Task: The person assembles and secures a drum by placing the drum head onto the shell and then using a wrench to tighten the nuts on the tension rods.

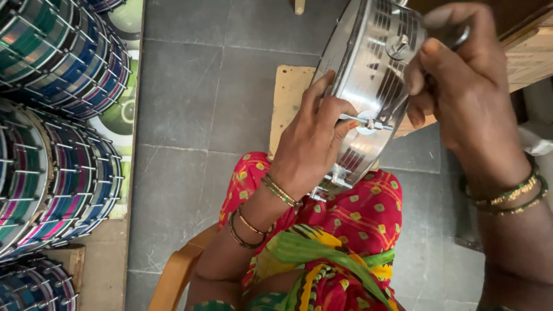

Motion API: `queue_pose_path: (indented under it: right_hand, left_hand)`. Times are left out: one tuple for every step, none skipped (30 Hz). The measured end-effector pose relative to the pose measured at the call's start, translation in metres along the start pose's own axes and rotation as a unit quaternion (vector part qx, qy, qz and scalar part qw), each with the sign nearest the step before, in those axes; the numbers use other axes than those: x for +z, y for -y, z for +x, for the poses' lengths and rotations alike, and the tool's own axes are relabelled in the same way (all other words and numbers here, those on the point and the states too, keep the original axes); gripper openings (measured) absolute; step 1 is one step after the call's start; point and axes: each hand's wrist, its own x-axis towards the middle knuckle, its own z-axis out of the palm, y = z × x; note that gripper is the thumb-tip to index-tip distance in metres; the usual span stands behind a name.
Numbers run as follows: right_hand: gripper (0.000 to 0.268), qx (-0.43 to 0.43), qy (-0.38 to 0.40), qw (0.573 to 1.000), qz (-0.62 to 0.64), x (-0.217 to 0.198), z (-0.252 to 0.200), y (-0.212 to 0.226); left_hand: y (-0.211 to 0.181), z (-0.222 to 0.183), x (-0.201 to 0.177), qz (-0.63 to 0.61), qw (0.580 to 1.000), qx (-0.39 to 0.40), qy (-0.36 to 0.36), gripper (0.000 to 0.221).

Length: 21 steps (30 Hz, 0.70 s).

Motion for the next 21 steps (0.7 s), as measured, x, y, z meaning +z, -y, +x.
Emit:
queue_pose_path:
  right_hand:
    - [0.016,0.012,0.012,1.000,0.017,0.003,0.004,0.003]
    - [0.015,0.023,0.024,0.999,0.034,0.006,0.007,0.006]
    - [0.015,0.034,0.036,0.998,0.051,0.008,0.009,0.009]
    - [0.015,0.030,0.041,0.998,0.040,0.010,0.012,0.011]
    - [0.014,0.026,0.047,0.998,0.028,0.012,0.013,0.013]
    - [0.014,0.023,0.052,0.998,0.016,0.014,0.015,0.014]
    - [0.014,0.028,0.049,0.998,0.008,0.016,0.015,0.016]
    - [0.014,0.033,0.046,0.998,-0.001,0.018,0.015,0.018]
    - [0.015,0.038,0.044,0.998,-0.009,0.020,0.016,0.020]
    - [0.015,0.037,0.048,0.998,-0.012,0.020,0.016,0.021]
    - [0.015,0.037,0.051,0.998,-0.014,0.021,0.016,0.023]
    - [0.014,0.038,0.054,0.998,-0.016,0.021,0.017,0.024]
    - [0.014,0.035,0.054,0.998,-0.015,0.022,0.017,0.024]
    - [0.013,0.033,0.053,0.998,-0.013,0.021,0.017,0.024]
    - [0.012,0.030,0.052,0.998,-0.012,0.021,0.018,0.024]
    - [0.012,0.029,0.048,0.998,-0.025,0.021,0.016,0.022]
    - [0.012,0.028,0.044,0.998,-0.038,0.022,0.013,0.019]
    - [0.012,0.026,0.041,0.997,-0.051,0.021,0.010,0.016]
    - [0.012,-0.005,0.034,0.998,-0.061,0.019,0.008,0.011]
    - [0.012,-0.035,0.028,0.997,-0.070,0.018,0.005,0.004]
    - [0.012,-0.065,0.021,0.995,-0.079,0.017,0.002,-0.005]
  left_hand:
    - [0.000,-0.001,-0.001,0.002,1.000,-0.008,0.005,0.024]
    - [0.000,-0.001,-0.002,0.004,1.000,-0.015,0.011,0.024]
    - [0.000,-0.001,-0.002,0.011,1.000,-0.006,0.003,0.024]
    - [0.000,-0.001,-0.002,0.018,1.000,0.004,-0.005,0.025]
    - [-0.001,-0.001,-0.002,0.025,1.000,0.014,-0.013,0.025]
    - [-0.001,-0.002,-0.002,0.024,0.999,0.016,-0.016,0.025]
    - [-0.001,-0.002,-0.002,0.024,0.999,0.018,-0.019,0.025]
    - [-0.001,-0.002,-0.003,0.023,0.999,0.020,-0.022,0.025]
    - [-0.002,-0.002,-0.003,0.016,1.000,0.016,-0.021,0.025]
    - [-0.004,-0.003,-0.003,0.010,1.000,0.012,-0.019,0.025]
    - [-0.004,-0.003,-0.003,0.003,1.000,0.007,-0.018,0.025]
    - [-0.004,-0.002,-0.003,0.005,1.000,0.006,-0.017,0.025]
    - [-0.005,-0.002,-0.003,0.007,1.000,0.004,-0.016,0.025]
    - [-0.005,-0.001,-0.002,0.009,1.000,0.003,-0.015,0.024]
    - [-0.005,-0.001,-0.002,0.010,1.000,0.000,-0.014,0.025]
    - [-0.005,0.000,-0.001,0.010,1.000,-0.003,-0.012,0.025]
    - [-0.006,0.001,-0.001,0.010,1.000,-0.006,-0.010,0.025]
    - [-0.006,0.001,-0.001,0.008,1.000,-0.006,-0.012,0.025]
    - [-0.007,0.000,-0.002,0.005,1.000,-0.006,-0.015,0.025]
    - [-0.008,-0.002,-0.002,0.002,1.000,-0.008,-0.017,0.025]
    - [-0.009,-0.002,-0.003,0.004,1.000,-0.008,-0.014,0.025]
